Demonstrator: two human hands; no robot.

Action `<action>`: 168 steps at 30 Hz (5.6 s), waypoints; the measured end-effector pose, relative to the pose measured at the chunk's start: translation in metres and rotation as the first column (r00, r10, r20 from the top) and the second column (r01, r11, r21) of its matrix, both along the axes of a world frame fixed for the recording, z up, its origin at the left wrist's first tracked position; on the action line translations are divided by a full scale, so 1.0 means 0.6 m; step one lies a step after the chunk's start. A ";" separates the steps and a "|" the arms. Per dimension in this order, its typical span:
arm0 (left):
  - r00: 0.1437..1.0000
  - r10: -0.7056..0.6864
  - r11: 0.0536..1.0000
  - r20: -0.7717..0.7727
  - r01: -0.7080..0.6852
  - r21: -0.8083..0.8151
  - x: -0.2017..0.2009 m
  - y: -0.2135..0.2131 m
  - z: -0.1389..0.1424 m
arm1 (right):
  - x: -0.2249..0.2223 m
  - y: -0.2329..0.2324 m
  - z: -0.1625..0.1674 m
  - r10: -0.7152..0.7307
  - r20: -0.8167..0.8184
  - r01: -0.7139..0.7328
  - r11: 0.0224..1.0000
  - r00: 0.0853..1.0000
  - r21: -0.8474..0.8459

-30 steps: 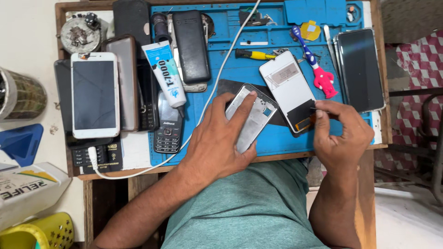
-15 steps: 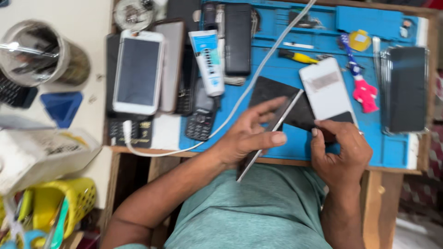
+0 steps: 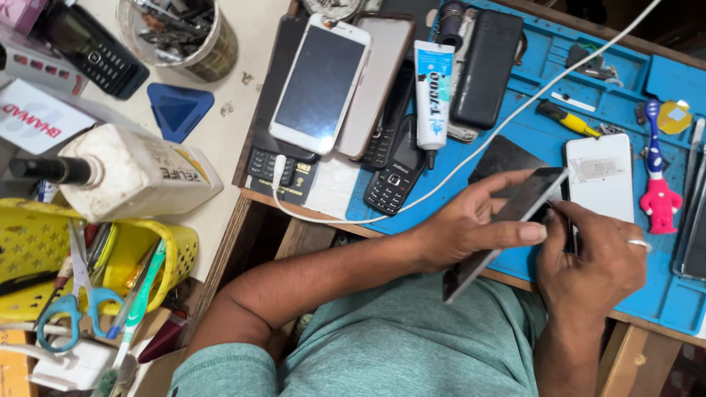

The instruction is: The person opens a plastic container and removes a smartphone back cover. They then pick up a disassembled smartphone and repeatedly peel off adhesive strips from the phone's frame using their fingers. The person handles the phone and its components on a cluttered workbench.

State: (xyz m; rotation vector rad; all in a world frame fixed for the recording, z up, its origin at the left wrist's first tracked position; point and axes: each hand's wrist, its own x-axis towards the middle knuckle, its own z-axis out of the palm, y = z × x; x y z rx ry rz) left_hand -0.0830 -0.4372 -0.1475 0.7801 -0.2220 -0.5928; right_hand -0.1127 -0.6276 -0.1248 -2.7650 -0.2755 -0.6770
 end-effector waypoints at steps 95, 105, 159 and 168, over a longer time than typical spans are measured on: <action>0.982 -0.048 0.919 -0.181 -0.028 -0.393 0.008 0.032 0.008 | -0.003 -0.202 0.066 -0.028 0.097 -0.088 0.246 0.995 0.965; 0.956 -0.092 0.921 -0.280 -0.026 -0.389 0.007 0.036 0.038 | -0.031 -0.035 0.012 0.351 -0.228 0.220 0.064 0.908 0.974; 0.956 0.263 0.964 -0.127 -0.266 -0.009 0.019 0.031 0.037 | -0.008 0.029 0.055 0.226 -0.087 -0.171 0.894 0.970 0.415; 0.896 0.392 0.887 0.209 -0.428 0.172 0.015 0.100 0.087 | 0.017 -0.013 0.056 0.093 -0.225 -0.005 0.932 0.970 0.363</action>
